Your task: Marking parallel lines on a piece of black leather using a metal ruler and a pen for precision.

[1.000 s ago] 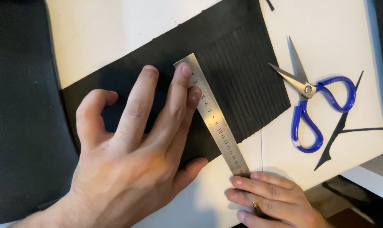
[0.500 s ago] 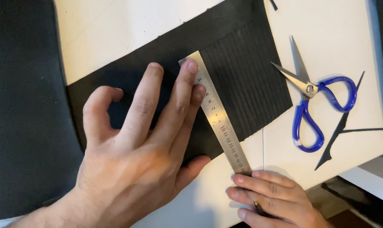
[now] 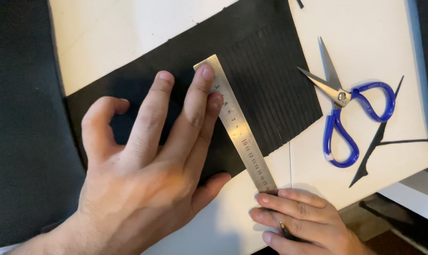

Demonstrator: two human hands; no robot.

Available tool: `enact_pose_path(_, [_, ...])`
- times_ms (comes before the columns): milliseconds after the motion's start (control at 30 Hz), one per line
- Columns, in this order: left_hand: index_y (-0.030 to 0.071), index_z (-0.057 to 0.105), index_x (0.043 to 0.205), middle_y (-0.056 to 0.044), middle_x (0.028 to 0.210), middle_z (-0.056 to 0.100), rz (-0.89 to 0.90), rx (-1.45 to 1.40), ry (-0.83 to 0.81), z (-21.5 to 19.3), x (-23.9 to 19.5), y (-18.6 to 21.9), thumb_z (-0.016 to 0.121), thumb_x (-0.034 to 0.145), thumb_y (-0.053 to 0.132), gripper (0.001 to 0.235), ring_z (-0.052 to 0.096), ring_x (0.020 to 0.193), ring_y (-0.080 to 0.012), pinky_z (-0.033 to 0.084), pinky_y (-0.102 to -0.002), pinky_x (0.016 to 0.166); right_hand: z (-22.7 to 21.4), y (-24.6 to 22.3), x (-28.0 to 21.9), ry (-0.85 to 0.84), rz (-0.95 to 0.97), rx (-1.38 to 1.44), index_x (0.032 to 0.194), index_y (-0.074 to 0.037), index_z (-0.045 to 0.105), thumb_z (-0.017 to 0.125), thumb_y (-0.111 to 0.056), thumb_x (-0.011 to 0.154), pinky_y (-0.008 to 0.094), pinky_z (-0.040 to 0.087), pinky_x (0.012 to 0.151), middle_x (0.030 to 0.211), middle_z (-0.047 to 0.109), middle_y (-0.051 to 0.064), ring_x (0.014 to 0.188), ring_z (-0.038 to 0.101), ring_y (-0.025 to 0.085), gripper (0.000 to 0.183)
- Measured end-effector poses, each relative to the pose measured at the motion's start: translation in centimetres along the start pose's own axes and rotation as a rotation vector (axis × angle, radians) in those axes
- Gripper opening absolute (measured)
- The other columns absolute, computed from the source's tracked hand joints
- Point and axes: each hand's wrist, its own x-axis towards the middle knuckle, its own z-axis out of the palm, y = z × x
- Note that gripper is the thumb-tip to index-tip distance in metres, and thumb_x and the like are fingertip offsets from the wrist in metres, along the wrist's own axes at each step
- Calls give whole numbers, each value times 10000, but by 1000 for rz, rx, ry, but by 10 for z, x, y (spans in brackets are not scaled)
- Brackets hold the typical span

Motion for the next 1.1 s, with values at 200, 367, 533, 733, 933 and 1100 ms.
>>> enact_pose_path(200, [179,734,1452,2,1595,578,16,12,-11,0,1,1,482,975,793,818,584,1350,-249,435,-464,916,-5,2,3,-8,-50,-1,926,-148,684,651,-142,971,398,505,1079,1198,784,99,1208,739,276,56])
enact_pose_path(367, [146,750,1420,-23,1568,621,37,-15,34,2,-3,-1,486,1024,762,778,614,1323,-274,432,-457,865,1,4,-1,3,-113,14,936,-109,705,647,-104,978,444,502,1095,1206,763,141,1217,719,323,71])
enact_pose_path(533, [145,747,1423,-32,1572,645,41,-15,64,3,-11,-2,544,1031,736,738,596,1338,-270,412,-444,886,9,1,-6,46,-121,-52,993,-106,673,630,-183,988,463,551,1074,1174,767,117,1178,737,333,88])
enact_pose_path(733, [142,747,1423,-37,1572,640,33,-91,47,-35,-54,27,544,1035,735,738,594,1338,-275,413,-447,884,14,2,-9,27,-135,-64,991,-95,650,591,-192,1004,491,545,1070,1151,764,146,1170,724,362,115])
enact_pose_path(933, [137,747,1422,-42,1571,633,49,-147,5,-51,-74,40,544,1039,734,738,592,1336,-281,414,-452,882,18,2,-6,66,-127,-47,868,-105,642,672,-80,956,454,524,1065,1114,764,148,1138,731,344,97])
enact_pose_path(1100, [133,746,1422,-46,1571,628,60,-159,-3,-41,-81,43,544,1042,733,738,590,1336,-285,415,-455,880,16,4,-7,59,-123,-24,881,-94,654,681,-72,951,454,514,1075,1110,766,161,1147,723,341,78])
